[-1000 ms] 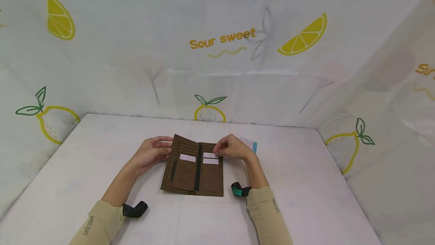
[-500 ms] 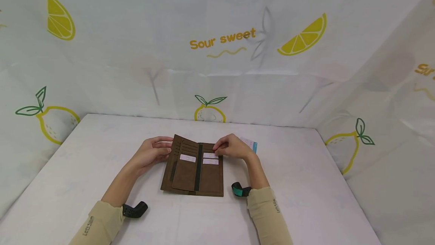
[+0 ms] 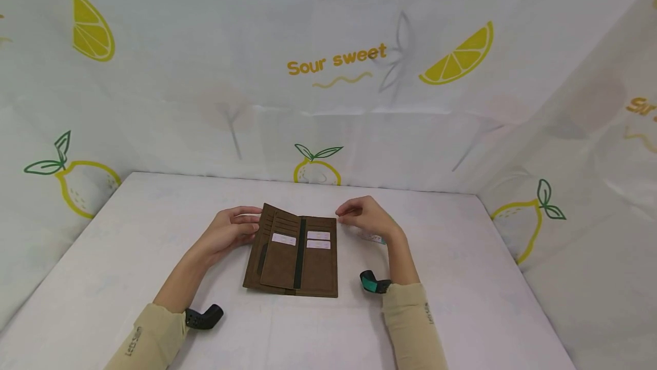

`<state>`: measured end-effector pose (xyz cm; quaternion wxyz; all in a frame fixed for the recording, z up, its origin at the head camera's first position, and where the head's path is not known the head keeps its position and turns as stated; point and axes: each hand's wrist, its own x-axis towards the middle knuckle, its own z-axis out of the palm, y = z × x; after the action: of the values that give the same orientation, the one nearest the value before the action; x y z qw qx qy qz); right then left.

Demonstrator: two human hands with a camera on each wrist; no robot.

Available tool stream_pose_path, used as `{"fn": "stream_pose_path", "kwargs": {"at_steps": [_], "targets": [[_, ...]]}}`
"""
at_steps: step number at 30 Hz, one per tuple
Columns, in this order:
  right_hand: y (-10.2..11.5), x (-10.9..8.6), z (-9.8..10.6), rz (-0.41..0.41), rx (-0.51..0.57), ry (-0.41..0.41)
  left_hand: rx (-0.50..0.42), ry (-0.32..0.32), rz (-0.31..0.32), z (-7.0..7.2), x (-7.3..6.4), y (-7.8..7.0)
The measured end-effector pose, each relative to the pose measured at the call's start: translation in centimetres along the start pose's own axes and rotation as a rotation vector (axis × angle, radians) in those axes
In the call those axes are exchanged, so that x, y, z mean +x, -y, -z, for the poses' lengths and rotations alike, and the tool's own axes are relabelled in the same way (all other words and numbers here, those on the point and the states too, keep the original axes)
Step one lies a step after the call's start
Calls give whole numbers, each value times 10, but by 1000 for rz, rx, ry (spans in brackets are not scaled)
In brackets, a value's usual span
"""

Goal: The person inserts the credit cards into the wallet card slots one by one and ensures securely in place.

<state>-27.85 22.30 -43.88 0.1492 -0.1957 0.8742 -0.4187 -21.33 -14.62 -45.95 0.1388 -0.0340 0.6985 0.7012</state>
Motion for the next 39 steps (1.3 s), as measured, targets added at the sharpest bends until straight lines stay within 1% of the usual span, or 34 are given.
{"fn": "stream_pose_path", "kwargs": {"at_steps": [8, 11, 14, 16, 18, 25, 34, 39], "targets": [[-17, -15, 23, -77, -26, -151, 0, 0, -2, 0, 0, 0], [-23, -22, 29, -135, -50, -209, 3, 4, -7, 0, 0, 1], [-28, -25, 32, -199, -73, -241, 1, 6, -7, -1, 0, 1], [-31, -26, 33, -230, -87, -249, -2, 5, -7, -1, 0, 1], [-34, -27, 34, -250, -104, -238, -4, 3, -5, -1, 0, 1], [-37, -26, 32, -318, -165, -168, -9, 0, -3, -1, 1, 2], [-32, -27, 30, -314, -197, -177, -9, 0, -5, 0, 2, 2], [-31, -28, 29, -305, -183, -192, -11, 0, 2, 0, 3, 3]]}}
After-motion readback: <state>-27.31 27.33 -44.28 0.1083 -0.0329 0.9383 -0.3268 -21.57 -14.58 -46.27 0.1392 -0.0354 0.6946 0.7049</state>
